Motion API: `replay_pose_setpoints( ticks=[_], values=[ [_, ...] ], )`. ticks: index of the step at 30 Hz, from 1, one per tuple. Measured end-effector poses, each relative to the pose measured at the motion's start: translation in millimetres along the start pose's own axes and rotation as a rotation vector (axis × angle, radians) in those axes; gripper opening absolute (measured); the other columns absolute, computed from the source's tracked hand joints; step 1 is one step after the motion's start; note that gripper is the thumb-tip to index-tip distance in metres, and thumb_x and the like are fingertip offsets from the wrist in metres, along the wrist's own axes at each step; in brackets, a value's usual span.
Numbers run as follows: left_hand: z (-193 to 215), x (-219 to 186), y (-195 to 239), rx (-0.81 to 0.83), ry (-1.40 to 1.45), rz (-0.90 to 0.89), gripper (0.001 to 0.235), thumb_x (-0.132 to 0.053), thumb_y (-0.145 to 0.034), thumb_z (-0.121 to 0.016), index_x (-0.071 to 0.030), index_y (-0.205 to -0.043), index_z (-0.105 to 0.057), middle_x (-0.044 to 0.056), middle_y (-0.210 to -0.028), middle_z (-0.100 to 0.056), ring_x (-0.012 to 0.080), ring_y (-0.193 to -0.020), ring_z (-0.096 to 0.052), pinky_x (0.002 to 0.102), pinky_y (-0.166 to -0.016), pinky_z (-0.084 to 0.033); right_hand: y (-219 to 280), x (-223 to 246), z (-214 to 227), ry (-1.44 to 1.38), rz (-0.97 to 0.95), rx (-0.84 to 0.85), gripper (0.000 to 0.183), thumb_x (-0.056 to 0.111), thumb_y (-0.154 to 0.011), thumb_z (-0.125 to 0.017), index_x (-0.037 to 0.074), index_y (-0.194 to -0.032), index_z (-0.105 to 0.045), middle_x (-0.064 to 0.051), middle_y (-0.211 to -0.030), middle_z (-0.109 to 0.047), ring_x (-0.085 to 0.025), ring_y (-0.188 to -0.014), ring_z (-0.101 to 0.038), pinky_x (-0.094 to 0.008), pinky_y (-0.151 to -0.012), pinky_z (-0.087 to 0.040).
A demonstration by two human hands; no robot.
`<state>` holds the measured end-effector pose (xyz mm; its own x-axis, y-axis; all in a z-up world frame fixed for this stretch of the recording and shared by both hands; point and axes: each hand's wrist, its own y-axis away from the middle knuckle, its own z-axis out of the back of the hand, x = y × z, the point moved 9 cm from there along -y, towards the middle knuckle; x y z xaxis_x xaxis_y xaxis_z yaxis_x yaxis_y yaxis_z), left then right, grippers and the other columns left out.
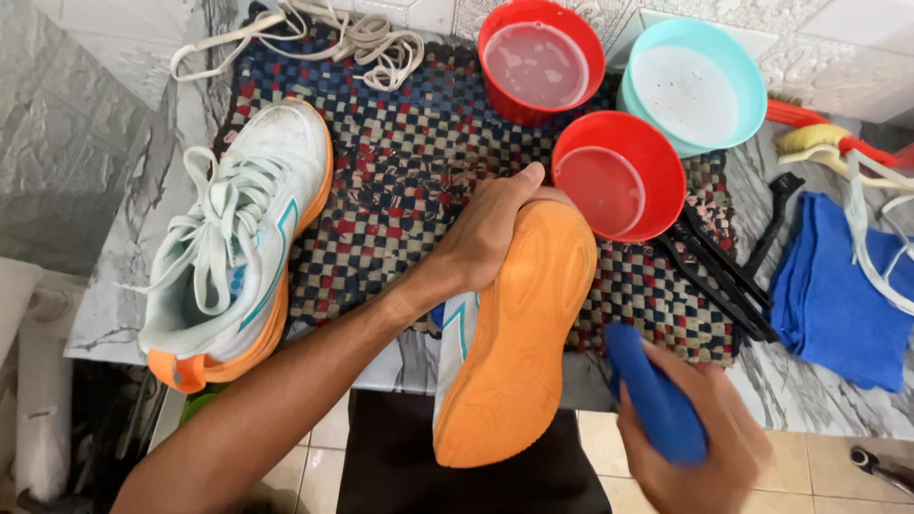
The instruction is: The person scrubs the sole of a white and orange sneaker with a brush dipped in soapy water, then wipes it with a blue cloth. They repeat this process multiple times, focusing on the bottom of the shoe.
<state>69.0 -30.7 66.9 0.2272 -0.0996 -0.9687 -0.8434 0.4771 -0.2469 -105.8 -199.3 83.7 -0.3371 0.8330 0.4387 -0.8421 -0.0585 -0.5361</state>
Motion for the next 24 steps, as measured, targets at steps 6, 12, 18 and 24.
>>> replay_pose_setpoints(
  ticks=[6, 12, 18, 24],
  values=[
    [0, 3, 0, -0.004, 0.005, 0.004, 0.075, -0.042, -0.104, -0.015, 0.001, -0.093, -0.076, 0.012, -0.086, -0.077, 0.0194, -0.080, -0.070, 0.033, -0.074, -0.055, 8, 64, -44, -0.068, 0.202, 0.151, 0.030, 0.028, -0.086, -0.071, 0.019, -0.115, -0.075, -0.003, -0.079, -0.062, -0.019, -0.063, -0.061, -0.035, -0.064, -0.048],
    [2, -3, 0, -0.043, -0.107, -0.111, 0.069, -0.034, -0.106, -0.015, -0.002, -0.094, -0.075, 0.011, -0.094, -0.078, 0.0209, -0.090, -0.072, 0.034, -0.090, -0.051, 6, 0, -28, 0.115, 0.068, 0.035, 0.039, 0.017, -0.081, -0.076, 0.017, -0.120, -0.077, -0.003, -0.077, -0.056, -0.028, -0.072, -0.052, -0.040, -0.077, -0.045],
    [0, -6, 2, -0.010, -0.020, -0.069, 0.067, -0.037, -0.106, -0.018, -0.002, -0.081, -0.069, 0.009, -0.076, -0.071, 0.0163, -0.072, -0.063, 0.033, -0.070, -0.050, 8, 57, -44, -0.049, 0.298, 0.168, 0.036, 0.027, -0.086, -0.066, 0.023, -0.120, -0.075, -0.002, -0.074, -0.046, -0.020, -0.060, -0.049, -0.037, -0.063, -0.041],
    [4, 6, -1, -0.079, 0.036, -0.081, 0.066, -0.037, -0.107, -0.022, 0.000, -0.095, -0.075, 0.011, -0.094, -0.076, 0.0182, -0.092, -0.069, 0.032, -0.087, -0.051, -22, 39, -12, 0.116, 0.063, 0.039, 0.037, 0.005, -0.079, -0.078, 0.014, -0.115, -0.078, -0.002, -0.081, -0.052, -0.021, -0.072, -0.052, -0.038, -0.076, -0.039]
  ],
)
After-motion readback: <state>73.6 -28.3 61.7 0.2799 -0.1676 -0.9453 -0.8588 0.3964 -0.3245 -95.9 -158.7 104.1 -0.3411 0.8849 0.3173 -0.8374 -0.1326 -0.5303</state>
